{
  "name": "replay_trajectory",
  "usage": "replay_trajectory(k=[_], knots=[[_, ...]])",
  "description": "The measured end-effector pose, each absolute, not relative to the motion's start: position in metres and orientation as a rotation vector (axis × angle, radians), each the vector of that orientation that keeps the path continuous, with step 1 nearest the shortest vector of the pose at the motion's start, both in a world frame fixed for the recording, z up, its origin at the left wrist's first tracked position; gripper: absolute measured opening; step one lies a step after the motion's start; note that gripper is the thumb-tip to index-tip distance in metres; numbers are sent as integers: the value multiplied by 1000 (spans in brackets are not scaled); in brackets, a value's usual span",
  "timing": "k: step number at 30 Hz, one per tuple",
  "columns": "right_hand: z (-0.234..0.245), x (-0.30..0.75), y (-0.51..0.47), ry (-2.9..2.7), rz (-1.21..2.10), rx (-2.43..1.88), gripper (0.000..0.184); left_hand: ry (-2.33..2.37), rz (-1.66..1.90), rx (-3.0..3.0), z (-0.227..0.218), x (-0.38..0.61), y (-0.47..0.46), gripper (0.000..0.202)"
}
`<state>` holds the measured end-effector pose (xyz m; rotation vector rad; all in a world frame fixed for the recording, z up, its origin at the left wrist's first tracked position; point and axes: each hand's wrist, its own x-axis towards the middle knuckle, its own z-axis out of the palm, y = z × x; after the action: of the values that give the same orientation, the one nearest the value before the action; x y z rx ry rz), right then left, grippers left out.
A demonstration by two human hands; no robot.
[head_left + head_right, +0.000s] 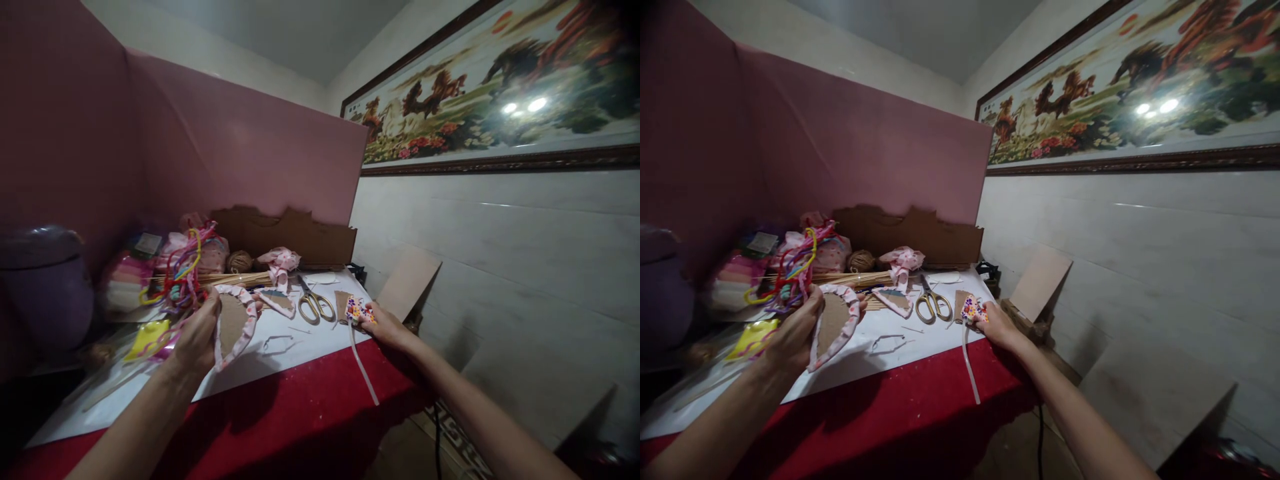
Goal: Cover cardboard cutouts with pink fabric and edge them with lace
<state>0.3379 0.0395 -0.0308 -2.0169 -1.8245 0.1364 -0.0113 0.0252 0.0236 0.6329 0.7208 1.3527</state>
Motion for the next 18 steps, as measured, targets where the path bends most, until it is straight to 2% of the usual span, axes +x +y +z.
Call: replay_trajectory(k=[4,14,16,18], knots=[[-32,341,37,-1777,75,-2008,43,713,1361,648,27,-10,22,40],[-12,331,22,-1715,-54,-1779,31,699,1374,655,22,-9,25,41],[-7,323,16,-1679,97,-1627,28,703,1371,686,18,-9,27,38],[-3,311,6,-1574,454,-1400,23,701,1359,715,15,-9,28,36]])
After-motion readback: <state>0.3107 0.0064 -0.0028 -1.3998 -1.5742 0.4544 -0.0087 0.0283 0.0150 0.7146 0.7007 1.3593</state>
